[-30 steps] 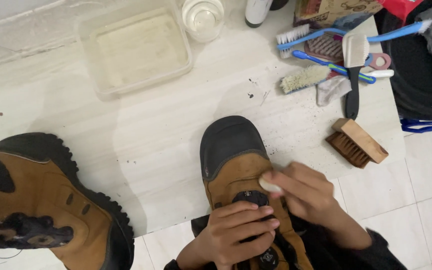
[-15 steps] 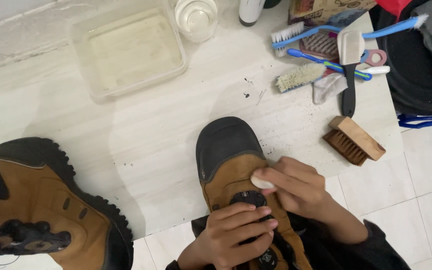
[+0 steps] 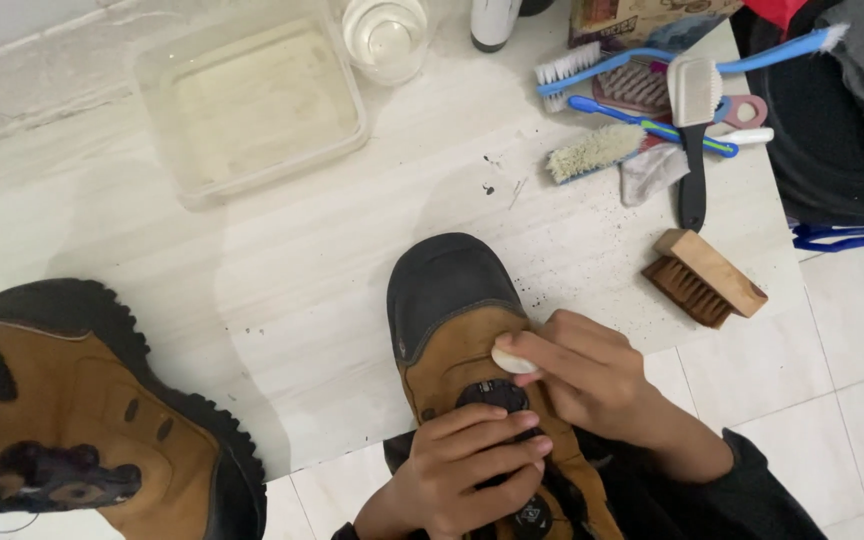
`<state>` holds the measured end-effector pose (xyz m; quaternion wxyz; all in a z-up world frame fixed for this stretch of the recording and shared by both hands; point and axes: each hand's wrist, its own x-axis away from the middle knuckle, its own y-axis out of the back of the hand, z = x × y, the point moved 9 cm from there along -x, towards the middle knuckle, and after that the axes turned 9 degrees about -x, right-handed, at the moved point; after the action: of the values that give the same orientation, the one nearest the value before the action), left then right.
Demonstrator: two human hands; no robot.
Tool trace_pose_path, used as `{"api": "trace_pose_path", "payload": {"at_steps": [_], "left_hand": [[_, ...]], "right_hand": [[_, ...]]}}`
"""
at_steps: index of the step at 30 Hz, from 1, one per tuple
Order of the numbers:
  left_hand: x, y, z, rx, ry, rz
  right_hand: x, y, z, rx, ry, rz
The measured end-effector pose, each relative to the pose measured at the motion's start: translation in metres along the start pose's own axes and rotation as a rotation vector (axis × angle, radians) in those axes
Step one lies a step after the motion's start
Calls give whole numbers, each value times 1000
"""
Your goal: The person cleans a brown hiking boot using a small brush and a round applicator. They scrub the toe and side panels with the brush, then rub the surface with the applicator, focusing on the upper leather and around the lacing system.
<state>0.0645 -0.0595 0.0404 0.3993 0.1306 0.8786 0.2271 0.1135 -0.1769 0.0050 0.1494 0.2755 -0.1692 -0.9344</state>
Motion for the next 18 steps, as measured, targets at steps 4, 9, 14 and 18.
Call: {"api": "trace_pose_path", "payload": {"at_steps": [4,9,14,18], "left_hand": [[0,0,6,75,45,40],[5,-3,6,76,18,-4],[4,-4,4,69,27,34],[2,-2,5,134,9,82]], "right_hand": [[15,6,4,5,-73,105],[35,9,-9,-98,-244,143],[-10,-8,9,125,70,74],[5,4,18,107,3,58]]}}
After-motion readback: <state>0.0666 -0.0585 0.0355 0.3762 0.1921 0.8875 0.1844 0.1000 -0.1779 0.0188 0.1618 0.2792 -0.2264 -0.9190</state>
